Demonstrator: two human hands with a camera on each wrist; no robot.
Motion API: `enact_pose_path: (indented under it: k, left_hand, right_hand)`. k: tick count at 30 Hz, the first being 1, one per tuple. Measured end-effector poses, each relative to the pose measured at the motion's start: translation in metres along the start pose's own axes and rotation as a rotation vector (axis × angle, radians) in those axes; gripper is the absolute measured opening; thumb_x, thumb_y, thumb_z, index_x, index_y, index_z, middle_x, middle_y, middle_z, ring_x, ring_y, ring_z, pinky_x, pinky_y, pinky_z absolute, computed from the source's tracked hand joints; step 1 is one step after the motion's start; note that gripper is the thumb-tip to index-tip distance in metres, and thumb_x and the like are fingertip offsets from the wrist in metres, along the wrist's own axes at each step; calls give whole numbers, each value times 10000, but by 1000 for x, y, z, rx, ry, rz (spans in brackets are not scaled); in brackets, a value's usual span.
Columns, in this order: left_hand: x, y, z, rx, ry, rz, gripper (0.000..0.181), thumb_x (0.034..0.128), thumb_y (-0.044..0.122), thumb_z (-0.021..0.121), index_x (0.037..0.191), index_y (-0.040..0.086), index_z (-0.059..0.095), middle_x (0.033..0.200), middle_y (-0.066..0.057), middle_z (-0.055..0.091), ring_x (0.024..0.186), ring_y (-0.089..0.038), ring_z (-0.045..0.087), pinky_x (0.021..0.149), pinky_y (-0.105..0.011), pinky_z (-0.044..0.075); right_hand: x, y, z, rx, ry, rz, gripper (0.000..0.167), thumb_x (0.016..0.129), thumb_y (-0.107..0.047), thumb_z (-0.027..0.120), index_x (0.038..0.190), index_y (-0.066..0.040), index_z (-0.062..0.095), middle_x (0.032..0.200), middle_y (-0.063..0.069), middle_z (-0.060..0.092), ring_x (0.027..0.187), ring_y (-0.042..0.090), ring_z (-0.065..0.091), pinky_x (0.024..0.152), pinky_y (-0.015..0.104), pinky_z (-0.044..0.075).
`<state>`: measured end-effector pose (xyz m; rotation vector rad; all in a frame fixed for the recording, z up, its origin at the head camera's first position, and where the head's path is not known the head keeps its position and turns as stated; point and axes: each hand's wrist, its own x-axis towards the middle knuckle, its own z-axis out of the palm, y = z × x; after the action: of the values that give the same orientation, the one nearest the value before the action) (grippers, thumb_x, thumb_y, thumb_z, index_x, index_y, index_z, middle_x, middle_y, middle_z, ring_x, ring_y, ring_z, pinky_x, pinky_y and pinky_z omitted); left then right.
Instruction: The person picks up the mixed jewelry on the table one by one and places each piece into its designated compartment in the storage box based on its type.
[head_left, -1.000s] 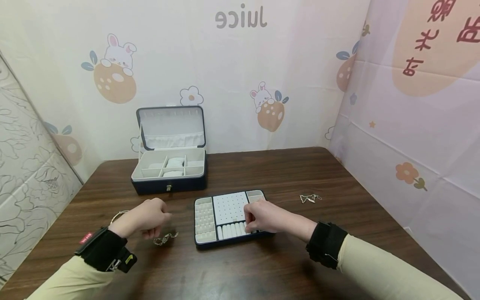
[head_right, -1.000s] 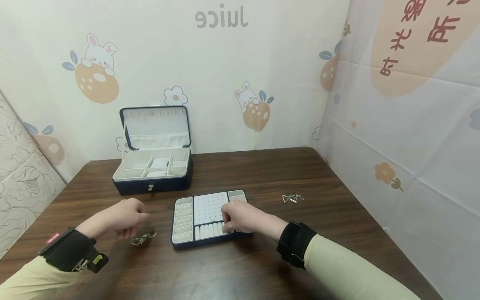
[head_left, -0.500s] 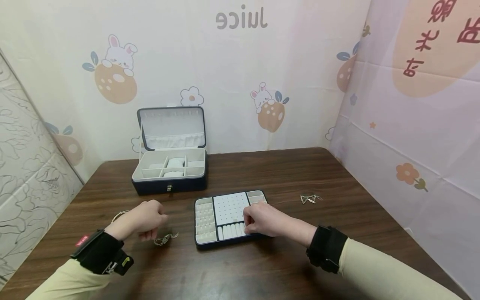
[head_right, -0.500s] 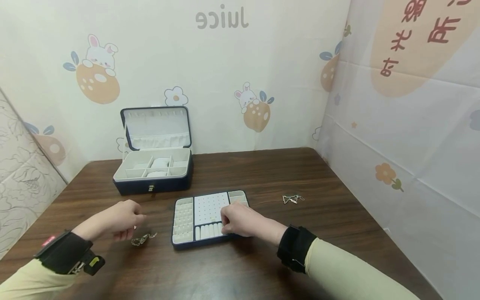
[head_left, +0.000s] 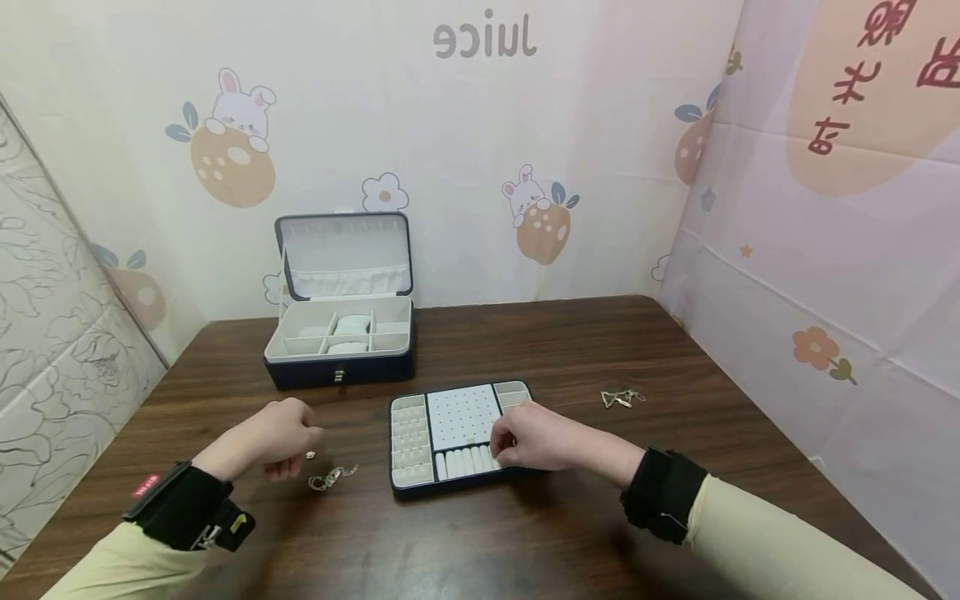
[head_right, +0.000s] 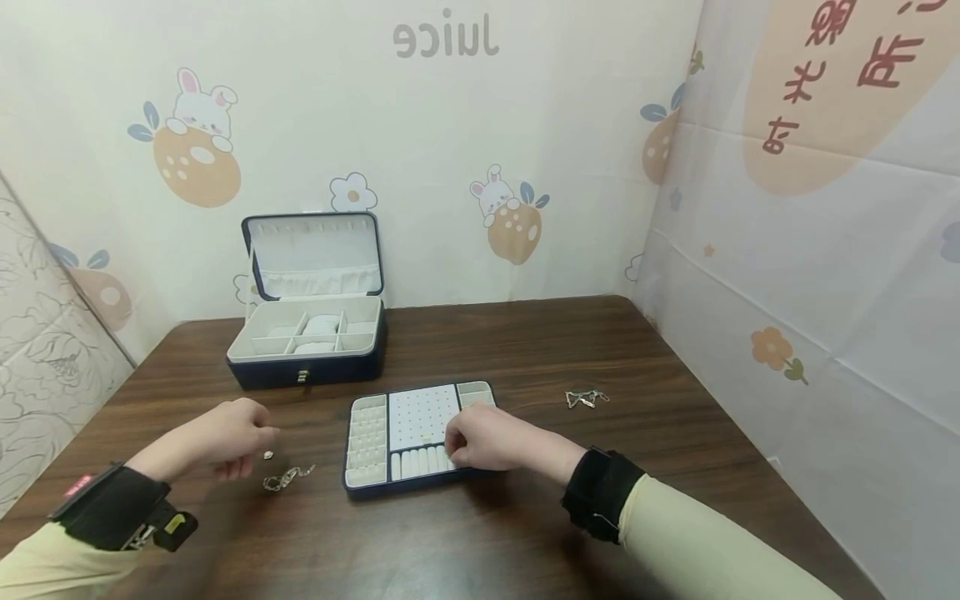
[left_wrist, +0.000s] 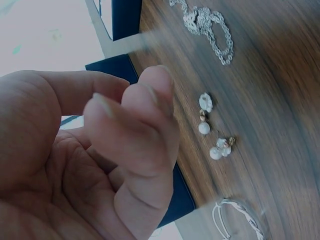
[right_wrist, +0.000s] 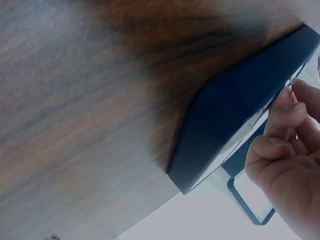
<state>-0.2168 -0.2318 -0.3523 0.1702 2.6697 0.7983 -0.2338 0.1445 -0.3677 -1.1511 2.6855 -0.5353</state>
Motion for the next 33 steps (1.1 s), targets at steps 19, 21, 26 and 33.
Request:
enact_pose_path:
  k: [19, 21, 26, 33]
  left_hand:
    - [3, -19, -8, 38, 58, -26, 186, 963, 92, 552, 799, 14, 591, 505, -31, 597, 419, -129, 560, 427, -292, 501]
    - [3, -20, -8, 38, 59, -28, 186, 967, 90, 569, 799, 12, 588, 505, -30, 595, 418, -126, 557, 426, -291, 500]
    - [2, -25, -9, 43, 62, -26, 162, 956, 70, 606, 808, 7, 589, 499, -29, 585, 410, -117, 543, 419, -281, 484]
    - [2, -32, -9, 48, 70, -24, 129, 919, 20, 581, 791, 29, 577, 484, -23, 568, 394, -105, 523, 408, -261, 453]
  right_hand:
    - [-2, 3, 5, -33, 33, -92, 176, 829, -32, 803, 747, -152, 704, 702, -148, 613, 657, -37, 475, 658, 170, 443]
    - [-2, 4, 5, -36, 40, -107, 176, 819, -18, 797, 739, -150, 714, 700, -145, 616, 657, -43, 476, 653, 163, 445]
    - [-3, 5, 5, -37, 41, -132, 181, 818, -8, 789, 737, -150, 711, 709, -145, 613, 672, -47, 484, 661, 159, 449]
    - [-3, 6, 6, -27, 43, -137, 193, 829, -21, 800, 750, -153, 683, 736, -126, 591, 699, -16, 488, 670, 174, 447]
